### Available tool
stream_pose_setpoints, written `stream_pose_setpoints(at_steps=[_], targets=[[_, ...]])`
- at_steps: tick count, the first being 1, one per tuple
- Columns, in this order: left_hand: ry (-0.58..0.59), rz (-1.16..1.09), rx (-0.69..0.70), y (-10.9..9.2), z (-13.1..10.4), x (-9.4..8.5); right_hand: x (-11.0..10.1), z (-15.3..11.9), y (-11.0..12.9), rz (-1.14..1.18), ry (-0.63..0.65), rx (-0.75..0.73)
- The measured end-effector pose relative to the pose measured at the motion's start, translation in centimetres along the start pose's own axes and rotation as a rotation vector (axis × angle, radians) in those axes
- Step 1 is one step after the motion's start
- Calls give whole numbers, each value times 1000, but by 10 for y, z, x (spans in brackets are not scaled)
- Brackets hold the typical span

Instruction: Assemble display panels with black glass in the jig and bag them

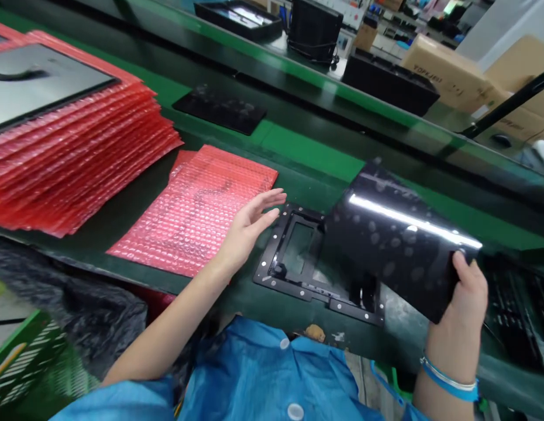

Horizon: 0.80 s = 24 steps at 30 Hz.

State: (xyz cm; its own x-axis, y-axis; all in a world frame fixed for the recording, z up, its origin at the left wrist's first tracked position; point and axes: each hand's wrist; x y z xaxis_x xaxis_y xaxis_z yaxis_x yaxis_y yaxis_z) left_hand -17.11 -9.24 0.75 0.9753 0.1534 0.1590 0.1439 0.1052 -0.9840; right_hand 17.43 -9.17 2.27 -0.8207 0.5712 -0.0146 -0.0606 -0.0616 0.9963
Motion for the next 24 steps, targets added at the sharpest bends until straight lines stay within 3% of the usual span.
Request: stream_pose_setpoints(at_steps=[3, 8, 15, 24], targets=[[31, 210, -27, 20, -2, -16, -4, -3, -19, -5, 70, 212], [304, 436, -94, 34, -6, -26, 18, -29, -28, -25, 155, 320], [440, 630, 10, 46, -5, -31, 34, -38, -31, -89, 245, 324], [489, 784, 87, 55, -7, -29, 39, -38, -28, -129, 210, 313]])
Point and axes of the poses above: each hand's wrist, its own z-axis towards the middle knuckle, its own x-axis out of the palm, y = z × x, and after that the axes turned 2 degrees about z, right-handed
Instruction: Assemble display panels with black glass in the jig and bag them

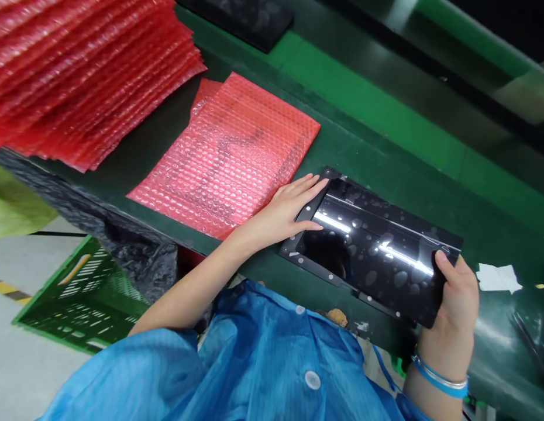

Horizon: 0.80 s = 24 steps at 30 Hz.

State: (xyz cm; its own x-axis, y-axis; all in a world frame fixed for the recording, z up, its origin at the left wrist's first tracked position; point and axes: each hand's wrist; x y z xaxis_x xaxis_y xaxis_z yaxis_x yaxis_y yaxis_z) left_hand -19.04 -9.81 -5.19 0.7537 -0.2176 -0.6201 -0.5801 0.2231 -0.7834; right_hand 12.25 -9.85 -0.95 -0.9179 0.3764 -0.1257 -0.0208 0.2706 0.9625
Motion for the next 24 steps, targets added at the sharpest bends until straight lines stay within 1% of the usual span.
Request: stream_pose_setpoints(at_steps=[5, 10, 17, 24], targets=[[30, 85, 1, -2, 0, -1, 2, 0, 3, -13, -11, 20], [59, 155, 12, -4, -1, -3, 2, -1, 6, -91, -34, 0], [97, 244, 31, -8, -3, -2, 3, -4, 12, -144, -24, 12], [84, 265, 37, -7, -4, 0, 5, -4, 13, -146, -16, 34]])
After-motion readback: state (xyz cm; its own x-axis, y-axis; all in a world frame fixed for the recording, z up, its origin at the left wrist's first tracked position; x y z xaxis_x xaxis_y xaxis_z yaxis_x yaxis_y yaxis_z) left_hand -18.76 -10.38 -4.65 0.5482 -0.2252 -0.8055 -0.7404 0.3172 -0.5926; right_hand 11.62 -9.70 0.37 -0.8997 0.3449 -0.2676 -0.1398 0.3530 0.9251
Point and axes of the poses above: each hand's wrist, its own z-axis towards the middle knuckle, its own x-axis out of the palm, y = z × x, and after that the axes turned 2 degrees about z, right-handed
